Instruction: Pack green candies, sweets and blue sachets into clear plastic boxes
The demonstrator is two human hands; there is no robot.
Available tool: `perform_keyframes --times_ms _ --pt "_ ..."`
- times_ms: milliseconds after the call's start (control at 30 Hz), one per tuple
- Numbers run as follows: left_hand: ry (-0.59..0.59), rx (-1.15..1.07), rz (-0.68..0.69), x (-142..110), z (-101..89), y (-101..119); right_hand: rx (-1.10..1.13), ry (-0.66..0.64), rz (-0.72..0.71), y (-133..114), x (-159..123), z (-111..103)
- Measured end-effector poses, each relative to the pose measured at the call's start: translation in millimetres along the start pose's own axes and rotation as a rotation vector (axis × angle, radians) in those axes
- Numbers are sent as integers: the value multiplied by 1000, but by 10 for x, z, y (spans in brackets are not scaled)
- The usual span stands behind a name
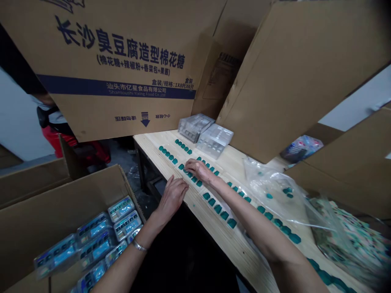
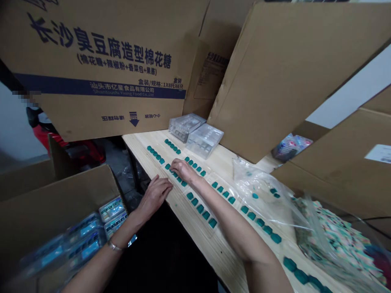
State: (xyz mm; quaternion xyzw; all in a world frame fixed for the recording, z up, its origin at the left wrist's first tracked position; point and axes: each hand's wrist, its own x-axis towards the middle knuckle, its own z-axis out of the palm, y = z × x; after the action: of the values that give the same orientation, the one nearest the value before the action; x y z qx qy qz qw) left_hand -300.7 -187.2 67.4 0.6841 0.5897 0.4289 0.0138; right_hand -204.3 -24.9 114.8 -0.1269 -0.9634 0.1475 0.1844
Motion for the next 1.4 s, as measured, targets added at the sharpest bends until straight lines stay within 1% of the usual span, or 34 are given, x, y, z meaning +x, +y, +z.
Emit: perform_keyframes --times_ms 133,200,333,400,467,567,767,867,967,1033,1100,1200,1267,1400 --pt "-15 10 -16 -1 1 -7 11 -65 -7 -72 13 -39" --pt "-23 13 -25 4 -6 -1 8 -35 17 -122 9 -60" --pt "-29 7 -35 15 -21 21 -26 79 163 -165 10 -40" --pt "-23 15 -36 16 -23 29 -36 85 236 -151 20 -2" --pt "-24 32 -34 13 -19 34 -47 80 278 -128 35 38" --pt "-45 58 -24 9 -2 37 -79 55 280 -117 67 79" --pt "-48 49 -44 45 16 32 -182 -89 320 -213 150 62" --pt "-50 -26 -58 80 -49 18 -160 -84 315 -277 94 -9" --pt "-65 -51 -80 83 -151 50 -137 10 292 -358 -73 -135" --pt "-121 -52 -97 55 -195 123 -122 65 273 -439 -233 -242" --pt "-187 -54 -109 10 -198 226 -88 83 248 -546 -414 -353" --pt "-260 -55 -117 -57 -135 361 -44 87 216 -735 -715 -505" --pt "-265 -88 -136 -81 -85 397 -33 90 216 -855 -935 -600" --pt "-192 -181 -188 -70 -63 343 -47 129 269 -1049 -1403 -821"
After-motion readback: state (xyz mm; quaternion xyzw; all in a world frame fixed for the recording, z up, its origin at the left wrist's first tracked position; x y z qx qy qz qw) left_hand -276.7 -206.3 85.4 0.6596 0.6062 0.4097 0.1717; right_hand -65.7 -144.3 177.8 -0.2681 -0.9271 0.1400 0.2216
